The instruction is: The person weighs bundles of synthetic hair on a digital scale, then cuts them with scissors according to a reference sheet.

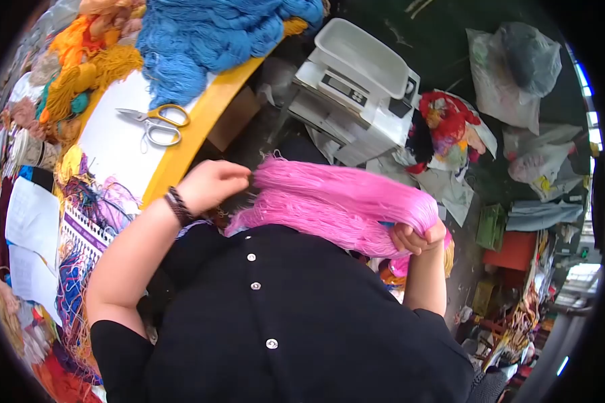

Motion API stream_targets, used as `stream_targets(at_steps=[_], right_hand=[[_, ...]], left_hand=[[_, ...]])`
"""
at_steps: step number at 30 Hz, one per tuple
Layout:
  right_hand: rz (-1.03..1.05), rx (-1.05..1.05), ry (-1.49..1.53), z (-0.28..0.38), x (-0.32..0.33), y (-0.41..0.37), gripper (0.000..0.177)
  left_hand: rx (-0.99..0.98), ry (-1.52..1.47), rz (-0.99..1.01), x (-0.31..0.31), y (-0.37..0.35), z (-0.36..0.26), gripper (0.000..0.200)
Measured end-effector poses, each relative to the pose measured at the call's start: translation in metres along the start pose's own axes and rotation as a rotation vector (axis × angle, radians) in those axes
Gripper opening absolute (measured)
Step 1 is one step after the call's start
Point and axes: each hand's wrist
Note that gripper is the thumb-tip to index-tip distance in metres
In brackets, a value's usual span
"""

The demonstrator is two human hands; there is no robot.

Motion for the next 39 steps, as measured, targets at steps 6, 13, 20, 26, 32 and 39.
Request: stream_targets(at_steps=[6,13,20,26,32,39], right_hand=[[-0.006,0.134,0.013,-0.005,-0.033,0.03,0.049],[0.072,0.225,-0.065,-0.007,-0.045,0.066,0.05],[-0.501,0.533,0.048,0.0,-0.038,0.088,0.039],[-0.512,0.445,-0.064,-0.008,-0.06,0.123,0.04],[-0.567,0.535,-0.099,0.009,-0.048,0.113,0.033],[-0.631,0.73,0.275,0.051,-0.008,0.06,0.024]], left_hand=[[0.005,0.091,-0.017,-0.088,0.05,0.018,0.029],[0.221,-0.466,-0.002,-0.109,0.057,0.012,0.018],[0.165,-1.315,-0.188,-0.04,0.028,-0.018,0.015],[0.352,-0.857,0.092,-0.106,0.006,-0.051,0.016],[0.01,-1.354,0.226,-0.046,-0.009,-0.045,0.015],[0.116,-1.483,-0.367,0.006,-0.016,0.065,0.015]])
Point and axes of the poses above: each hand's wrist, its own y-axis towards the middle knuckle, its own x-axis out of the back of the hand, z = x × y, and after that the axes turned 11 degrees about -y, right-handed
